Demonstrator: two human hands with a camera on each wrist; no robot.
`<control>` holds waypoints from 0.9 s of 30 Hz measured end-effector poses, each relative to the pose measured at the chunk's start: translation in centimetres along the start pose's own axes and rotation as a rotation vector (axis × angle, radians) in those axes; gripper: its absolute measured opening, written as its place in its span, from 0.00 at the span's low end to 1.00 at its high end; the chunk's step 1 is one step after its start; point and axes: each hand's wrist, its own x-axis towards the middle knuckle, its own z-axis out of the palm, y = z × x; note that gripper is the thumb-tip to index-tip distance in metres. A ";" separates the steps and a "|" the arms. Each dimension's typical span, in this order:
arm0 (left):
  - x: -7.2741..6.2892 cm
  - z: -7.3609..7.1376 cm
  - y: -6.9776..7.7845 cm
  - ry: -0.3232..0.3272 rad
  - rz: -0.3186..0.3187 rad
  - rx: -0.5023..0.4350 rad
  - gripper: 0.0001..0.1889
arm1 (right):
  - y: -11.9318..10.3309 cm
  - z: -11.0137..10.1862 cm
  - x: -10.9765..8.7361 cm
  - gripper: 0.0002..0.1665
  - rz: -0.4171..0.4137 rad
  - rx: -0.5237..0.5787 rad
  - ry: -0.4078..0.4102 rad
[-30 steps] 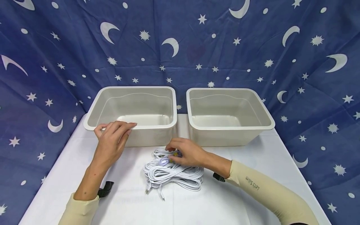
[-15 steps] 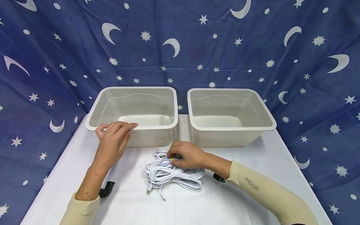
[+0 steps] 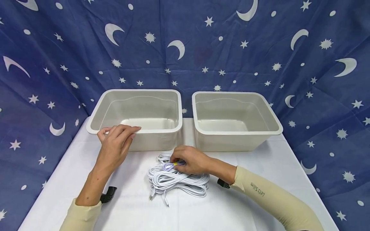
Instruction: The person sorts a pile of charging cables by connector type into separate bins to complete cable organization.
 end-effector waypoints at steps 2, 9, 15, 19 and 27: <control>-0.1 0.0 0.0 -0.004 -0.001 -0.001 0.16 | -0.1 0.0 -0.1 0.10 0.004 0.008 0.003; 0.0 0.2 0.0 0.022 0.007 -0.029 0.18 | -0.2 -0.1 -0.2 0.10 -0.009 0.033 0.049; -0.1 -0.1 -0.1 -0.011 -0.008 0.008 0.16 | -0.3 -0.1 0.1 0.10 -0.046 0.033 0.097; -0.1 -0.1 -0.1 -0.004 -0.005 0.001 0.17 | -0.4 -0.2 0.2 0.11 -0.060 0.054 0.131; -0.1 0.0 -0.1 -0.001 0.004 -0.003 0.16 | -0.4 -0.6 0.4 0.13 -0.086 0.116 0.169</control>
